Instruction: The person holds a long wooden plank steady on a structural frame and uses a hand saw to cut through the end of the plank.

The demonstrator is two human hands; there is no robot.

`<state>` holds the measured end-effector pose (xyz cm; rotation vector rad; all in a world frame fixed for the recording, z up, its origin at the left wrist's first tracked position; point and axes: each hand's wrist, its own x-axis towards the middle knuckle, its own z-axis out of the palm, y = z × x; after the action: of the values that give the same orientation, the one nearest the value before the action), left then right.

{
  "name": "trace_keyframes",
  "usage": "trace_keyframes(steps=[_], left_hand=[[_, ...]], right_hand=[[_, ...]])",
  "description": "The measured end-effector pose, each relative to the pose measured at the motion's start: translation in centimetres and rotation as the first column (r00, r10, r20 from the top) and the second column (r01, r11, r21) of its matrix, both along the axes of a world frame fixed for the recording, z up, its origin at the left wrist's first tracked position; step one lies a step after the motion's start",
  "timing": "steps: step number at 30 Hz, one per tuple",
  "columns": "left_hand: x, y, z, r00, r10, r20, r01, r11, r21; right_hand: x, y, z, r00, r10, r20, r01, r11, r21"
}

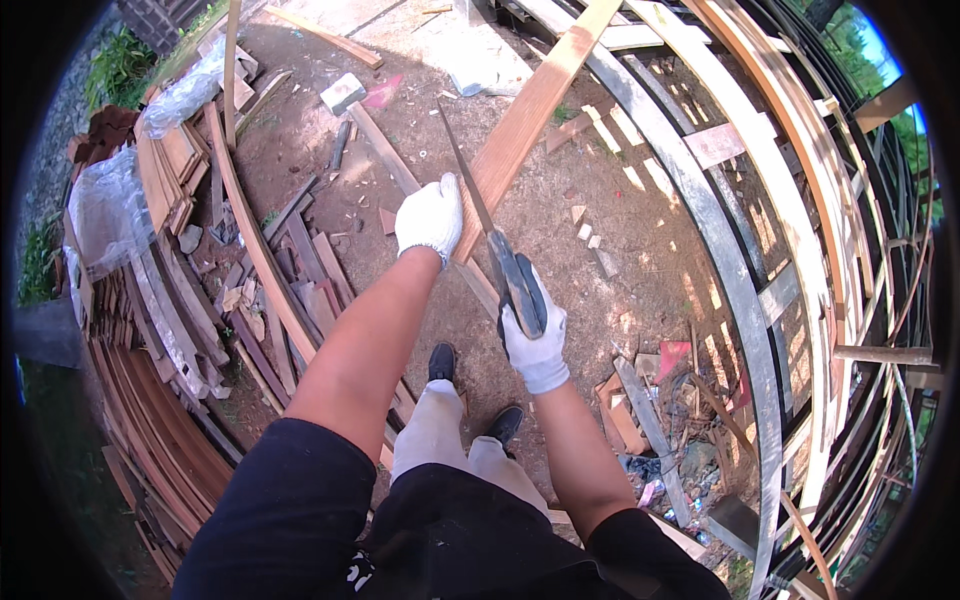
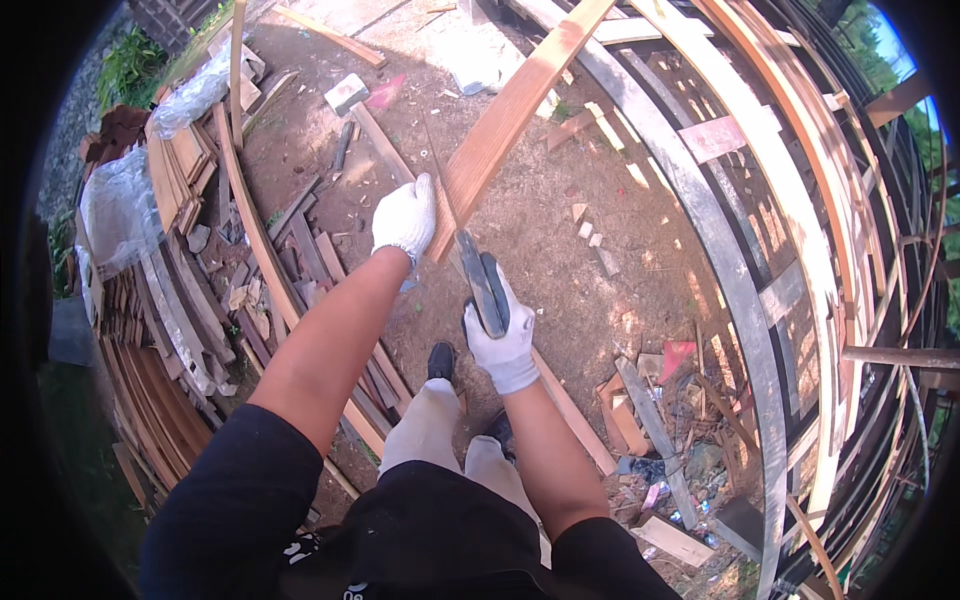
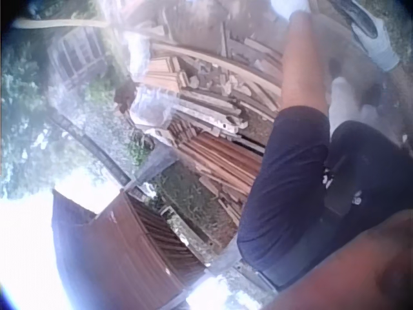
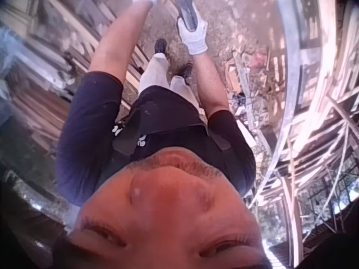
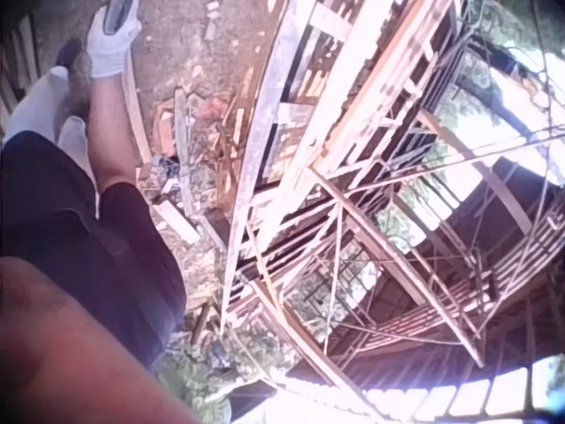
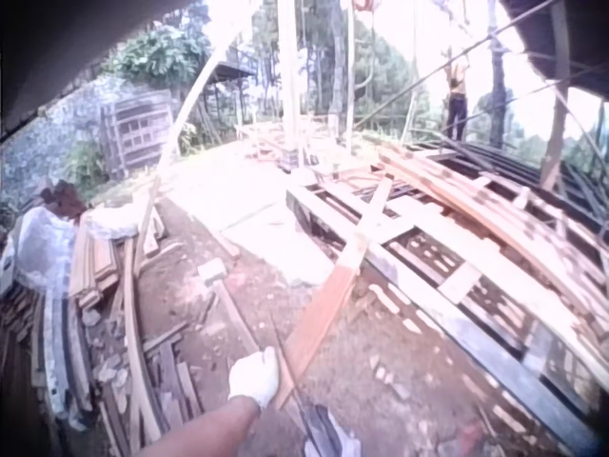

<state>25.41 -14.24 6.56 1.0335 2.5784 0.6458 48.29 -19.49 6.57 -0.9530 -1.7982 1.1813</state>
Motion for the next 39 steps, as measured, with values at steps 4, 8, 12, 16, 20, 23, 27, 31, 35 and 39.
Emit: trace_keyframes(steps=[4,8,12,16,20,23,27,31,35,39], left_hand=[[-0.4,-0.9,-1.0,0.998,-0.039,-0.039,0.037,0.998,-0.045],[-1.4,-1.6,0.0,0.999,0.029,-0.019,-0.030,0.999,-0.041],[-0.8,-1.6,0.1,0.999,0.000,-0.034,-0.001,0.999,-0.036],[0.0,-0.1,0.1,1.000,-0.013,-0.011,0.013,1.000,-0.028],[-0.9,-0.9,-0.2,1.000,0.002,0.004,-0.002,1.000,-0.029],[-0.9,-1.2,0.6,1.000,0.031,0.000,-0.031,0.998,-0.050],[0.2,-0.2,0.7,1.000,0.011,-0.020,-0.011,0.999,-0.037],[-0.3,-0.4,-0.3,0.998,-0.051,-0.034,0.050,0.998,-0.033],[-1.2,-1.4,0.2,1.000,0.021,-0.014,-0.021,0.998,-0.053],[-0.5,-1.2,0.3,1.000,0.009,-0.004,-0.009,0.999,-0.043]], right_hand=[[-2.3,0.6,1.5,1.000,-0.001,0.000,0.001,1.000,-0.021],[8.6,-8.6,0.7,0.988,0.092,0.121,-0.090,0.996,-0.027],[5.5,-5.5,-0.2,0.999,0.042,-0.008,-0.042,0.999,0.022],[-3.1,2.3,-0.2,0.999,-0.001,-0.047,0.005,0.997,0.083],[3.7,-4.1,-0.5,1.000,0.024,0.012,-0.025,0.996,0.082],[8.7,-9.2,2.1,0.990,0.089,0.114,-0.081,0.994,-0.070],[1.3,-0.9,-1.7,0.999,0.037,-0.026,-0.037,0.999,0.010],[-2.9,1.9,-1.3,0.999,-0.013,-0.050,0.017,0.996,0.085],[7.4,-7.8,-1.4,0.995,0.071,0.065,-0.069,0.997,-0.022],[6.5,-6.9,-1.8,0.998,0.046,0.042,-0.042,0.995,-0.093]])
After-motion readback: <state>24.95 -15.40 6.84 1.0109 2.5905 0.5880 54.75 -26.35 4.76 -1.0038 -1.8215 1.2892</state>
